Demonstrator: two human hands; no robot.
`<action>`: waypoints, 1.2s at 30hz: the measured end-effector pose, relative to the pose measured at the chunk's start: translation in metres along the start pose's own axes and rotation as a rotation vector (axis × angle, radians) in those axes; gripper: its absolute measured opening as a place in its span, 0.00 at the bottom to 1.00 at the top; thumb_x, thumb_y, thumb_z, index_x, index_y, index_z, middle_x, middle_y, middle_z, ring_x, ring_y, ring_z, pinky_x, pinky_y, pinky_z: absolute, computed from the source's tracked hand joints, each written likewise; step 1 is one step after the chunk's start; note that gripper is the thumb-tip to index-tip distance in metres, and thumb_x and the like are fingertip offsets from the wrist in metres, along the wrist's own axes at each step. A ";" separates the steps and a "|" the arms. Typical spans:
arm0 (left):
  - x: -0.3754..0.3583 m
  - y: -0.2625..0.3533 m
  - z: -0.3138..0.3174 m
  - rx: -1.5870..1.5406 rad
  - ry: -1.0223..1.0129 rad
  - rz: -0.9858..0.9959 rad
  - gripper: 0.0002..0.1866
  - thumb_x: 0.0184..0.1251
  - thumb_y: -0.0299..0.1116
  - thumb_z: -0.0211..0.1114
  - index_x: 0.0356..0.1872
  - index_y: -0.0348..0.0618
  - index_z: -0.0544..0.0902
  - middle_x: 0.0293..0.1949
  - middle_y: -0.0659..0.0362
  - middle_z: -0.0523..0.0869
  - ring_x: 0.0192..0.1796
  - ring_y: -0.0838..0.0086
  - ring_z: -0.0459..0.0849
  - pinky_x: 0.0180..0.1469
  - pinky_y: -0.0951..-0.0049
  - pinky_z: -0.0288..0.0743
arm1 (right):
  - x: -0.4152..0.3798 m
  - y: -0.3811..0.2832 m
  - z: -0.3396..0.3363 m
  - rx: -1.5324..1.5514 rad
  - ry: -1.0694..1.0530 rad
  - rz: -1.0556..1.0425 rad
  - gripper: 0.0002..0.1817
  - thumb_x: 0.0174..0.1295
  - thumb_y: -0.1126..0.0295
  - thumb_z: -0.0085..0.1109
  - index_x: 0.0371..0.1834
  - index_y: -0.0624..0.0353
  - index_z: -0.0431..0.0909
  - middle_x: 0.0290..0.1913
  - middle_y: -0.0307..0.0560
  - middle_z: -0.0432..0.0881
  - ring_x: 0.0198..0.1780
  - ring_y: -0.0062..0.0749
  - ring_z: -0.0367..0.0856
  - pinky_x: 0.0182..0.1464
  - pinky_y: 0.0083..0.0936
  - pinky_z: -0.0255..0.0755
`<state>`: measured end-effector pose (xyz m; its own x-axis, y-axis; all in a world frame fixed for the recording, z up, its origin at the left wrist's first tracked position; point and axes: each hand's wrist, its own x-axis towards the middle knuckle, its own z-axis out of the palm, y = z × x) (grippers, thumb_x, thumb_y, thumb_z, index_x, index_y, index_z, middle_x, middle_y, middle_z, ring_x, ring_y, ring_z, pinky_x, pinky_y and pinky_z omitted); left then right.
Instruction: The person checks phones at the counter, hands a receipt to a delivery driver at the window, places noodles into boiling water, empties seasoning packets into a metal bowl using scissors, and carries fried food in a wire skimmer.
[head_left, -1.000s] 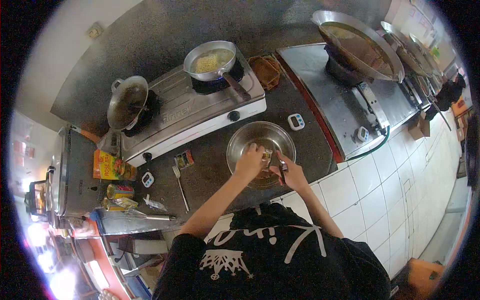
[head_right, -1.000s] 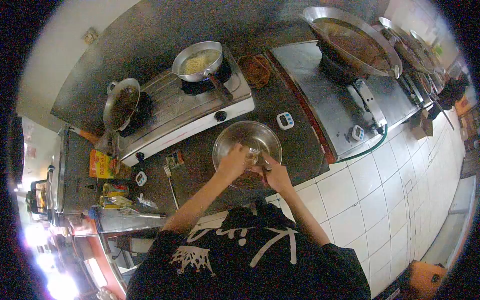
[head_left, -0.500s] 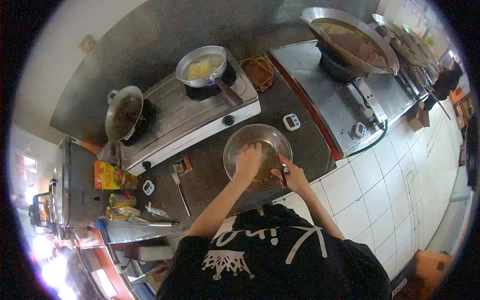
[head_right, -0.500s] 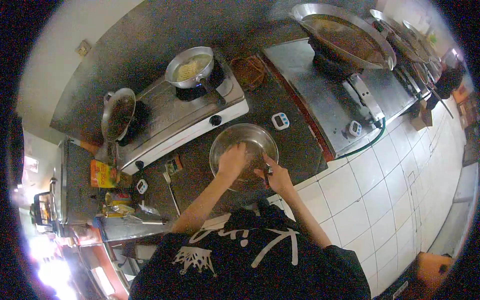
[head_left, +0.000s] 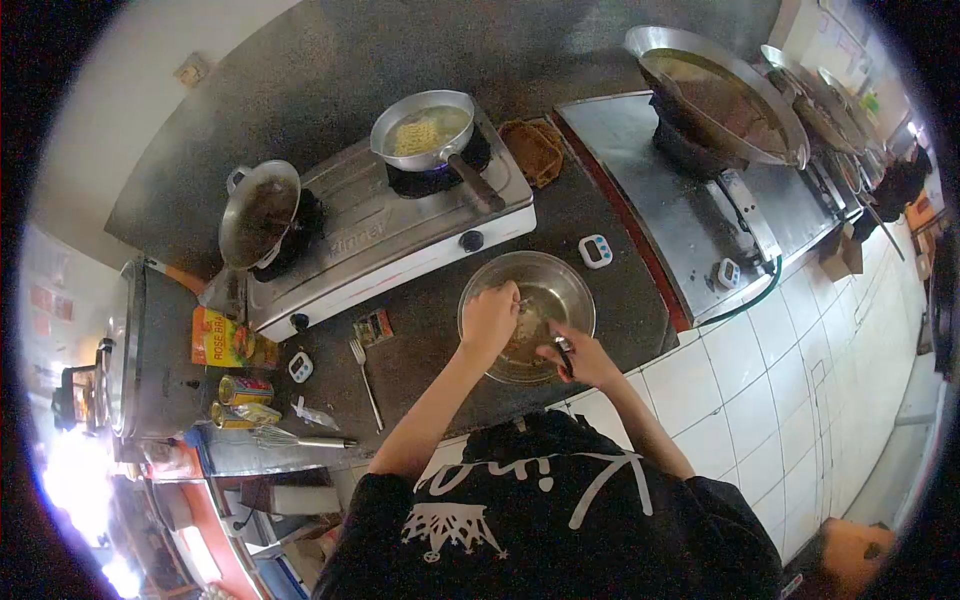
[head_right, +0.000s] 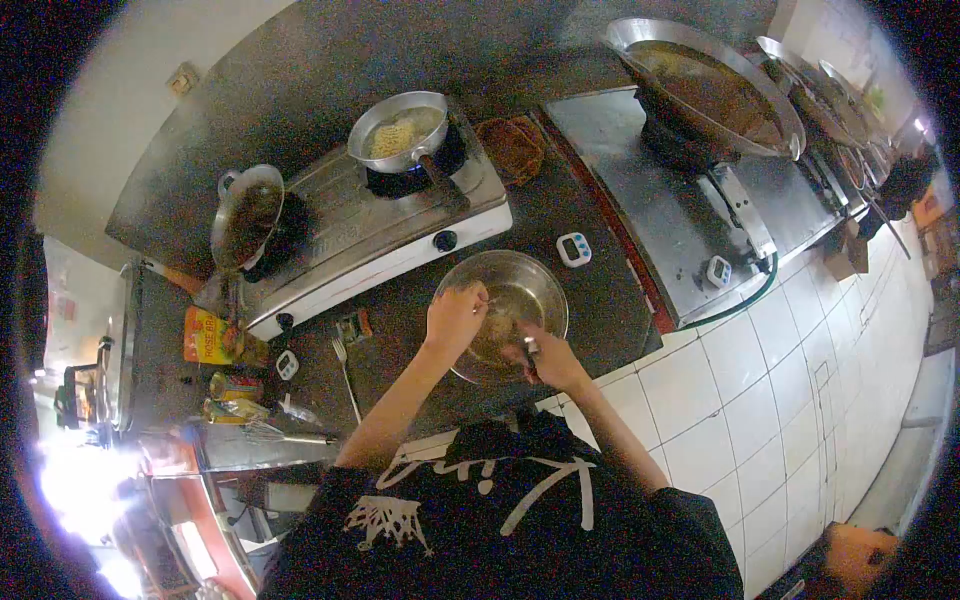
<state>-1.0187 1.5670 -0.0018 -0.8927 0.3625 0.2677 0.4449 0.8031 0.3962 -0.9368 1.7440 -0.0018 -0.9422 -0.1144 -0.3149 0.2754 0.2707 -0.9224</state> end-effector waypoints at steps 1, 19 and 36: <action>-0.002 0.000 0.001 -0.002 -0.003 -0.005 0.06 0.53 0.30 0.63 0.31 0.48 0.76 0.25 0.55 0.81 0.29 0.57 0.82 0.32 0.59 0.76 | 0.000 -0.007 -0.001 -0.042 -0.085 0.040 0.35 0.56 0.54 0.63 0.65 0.55 0.63 0.16 0.42 0.74 0.16 0.22 0.72 0.19 0.22 0.65; -0.063 -0.100 -0.033 -1.006 0.049 -0.614 0.11 0.54 0.30 0.71 0.35 0.39 0.79 0.32 0.60 0.84 0.35 0.80 0.82 0.39 0.79 0.74 | -0.001 -0.024 0.048 -0.350 0.171 -0.281 0.34 0.55 0.61 0.65 0.66 0.51 0.64 0.17 0.46 0.78 0.16 0.23 0.75 0.20 0.24 0.68; -0.126 -0.266 -0.044 0.169 0.000 -0.282 0.31 0.50 0.35 0.70 0.57 0.40 0.69 0.56 0.52 0.71 0.61 0.56 0.68 0.61 0.59 0.65 | 0.057 -0.003 0.224 -0.402 -0.369 -0.032 0.58 0.49 0.51 0.69 0.71 0.58 0.34 0.32 0.53 0.83 0.20 0.34 0.82 0.22 0.25 0.76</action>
<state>-1.0214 1.2872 -0.1021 -0.9791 0.1146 0.1681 0.1620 0.9390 0.3034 -0.9488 1.5227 -0.0676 -0.7994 -0.4366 -0.4127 0.0852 0.5977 -0.7972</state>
